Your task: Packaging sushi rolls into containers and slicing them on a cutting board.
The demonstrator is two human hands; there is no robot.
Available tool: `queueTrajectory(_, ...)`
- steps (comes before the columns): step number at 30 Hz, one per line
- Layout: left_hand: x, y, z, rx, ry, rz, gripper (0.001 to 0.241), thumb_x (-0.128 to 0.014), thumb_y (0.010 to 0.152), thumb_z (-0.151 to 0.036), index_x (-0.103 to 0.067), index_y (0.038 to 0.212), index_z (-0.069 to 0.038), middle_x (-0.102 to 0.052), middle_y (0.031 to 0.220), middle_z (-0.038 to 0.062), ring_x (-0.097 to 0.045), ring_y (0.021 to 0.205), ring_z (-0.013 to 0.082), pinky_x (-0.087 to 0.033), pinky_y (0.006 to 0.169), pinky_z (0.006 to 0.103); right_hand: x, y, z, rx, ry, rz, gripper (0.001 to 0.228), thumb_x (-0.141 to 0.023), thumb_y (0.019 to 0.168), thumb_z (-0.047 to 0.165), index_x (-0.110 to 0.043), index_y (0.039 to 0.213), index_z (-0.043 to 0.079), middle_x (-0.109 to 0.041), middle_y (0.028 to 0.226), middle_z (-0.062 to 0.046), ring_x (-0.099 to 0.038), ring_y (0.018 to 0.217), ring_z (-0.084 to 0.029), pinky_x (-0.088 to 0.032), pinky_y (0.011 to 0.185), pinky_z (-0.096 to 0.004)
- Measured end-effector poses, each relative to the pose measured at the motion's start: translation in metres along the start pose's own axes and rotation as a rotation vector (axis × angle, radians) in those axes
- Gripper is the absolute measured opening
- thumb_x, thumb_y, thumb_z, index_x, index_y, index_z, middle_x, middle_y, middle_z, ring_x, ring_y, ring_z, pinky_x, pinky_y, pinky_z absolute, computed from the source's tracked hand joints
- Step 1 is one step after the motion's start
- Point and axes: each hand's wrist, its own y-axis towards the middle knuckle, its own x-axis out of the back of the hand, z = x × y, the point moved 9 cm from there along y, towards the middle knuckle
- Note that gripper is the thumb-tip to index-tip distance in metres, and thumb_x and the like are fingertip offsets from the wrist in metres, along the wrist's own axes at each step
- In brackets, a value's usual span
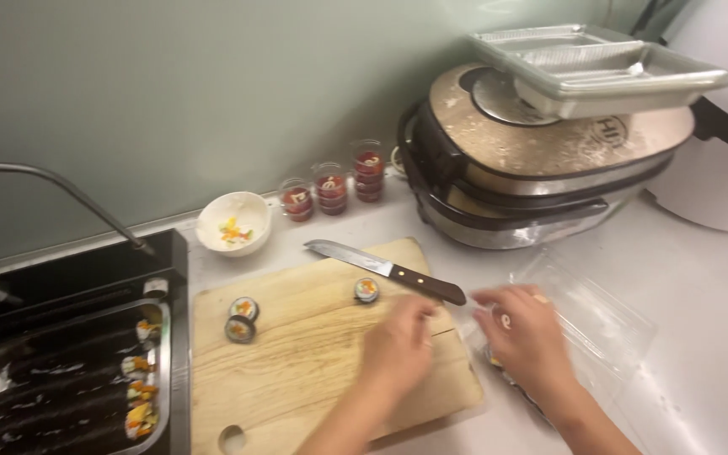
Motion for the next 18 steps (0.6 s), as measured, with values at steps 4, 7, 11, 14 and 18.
queueTrajectory(4,0.048,0.005,0.063,0.114,0.048,-0.147,0.024,-0.061,0.089,-0.011,-0.060,0.111,-0.020,-0.069,0.109,0.004,-0.074,0.089,0.0255,-0.057,0.075,0.0438,-0.060,0.031,0.066,0.226,0.143,0.152,0.039,-0.079,0.075,0.012,-0.072,0.114,0.011,-0.073,0.106,-0.008,-0.064,0.105,-0.031,-0.051,0.089,-0.043)
queueTrajectory(7,0.074,0.003,0.084,0.163,0.082,-0.233,0.024,-0.060,0.090,-0.010,-0.057,0.112,-0.018,-0.067,0.110,0.003,-0.072,0.090,0.0251,-0.056,0.073,0.0439,-0.112,0.037,0.090,0.371,0.174,0.271,0.058,-0.077,0.074,0.007,-0.062,0.130,0.009,-0.067,0.122,-0.012,-0.060,0.114,-0.035,-0.050,0.091,-0.045)
queueTrajectory(11,0.079,0.000,0.101,0.263,0.020,-0.190,0.026,-0.062,0.089,-0.012,-0.057,0.114,-0.017,-0.069,0.105,0.002,-0.072,0.087,0.0213,-0.056,0.075,0.0402,-0.156,0.042,0.099,0.303,0.077,0.381,0.063,-0.078,0.074,0.013,-0.057,0.132,0.012,-0.064,0.121,-0.011,-0.059,0.115,-0.033,-0.051,0.091,-0.045)
queueTrajectory(14,0.075,0.003,0.105,0.256,-0.035,-0.190,0.027,-0.062,0.090,-0.011,-0.057,0.116,-0.017,-0.070,0.104,0.003,-0.072,0.081,0.0195,-0.056,0.074,0.0378,-0.161,0.041,0.092,0.191,0.063,0.344,0.054,-0.077,0.075,0.015,-0.060,0.126,0.013,-0.065,0.114,-0.009,-0.060,0.112,-0.031,-0.052,0.090,-0.044)
queueTrajectory(18,0.070,0.006,0.080,0.253,-0.107,-0.163,0.026,-0.062,0.091,-0.010,-0.057,0.117,-0.016,-0.070,0.102,0.003,-0.070,0.074,0.0180,-0.056,0.071,0.0351,-0.131,0.028,0.071,0.122,0.181,0.246,0.048,-0.070,0.075,0.005,-0.062,0.122,0.011,-0.067,0.111,-0.010,-0.062,0.112,-0.032,-0.052,0.091,-0.043)
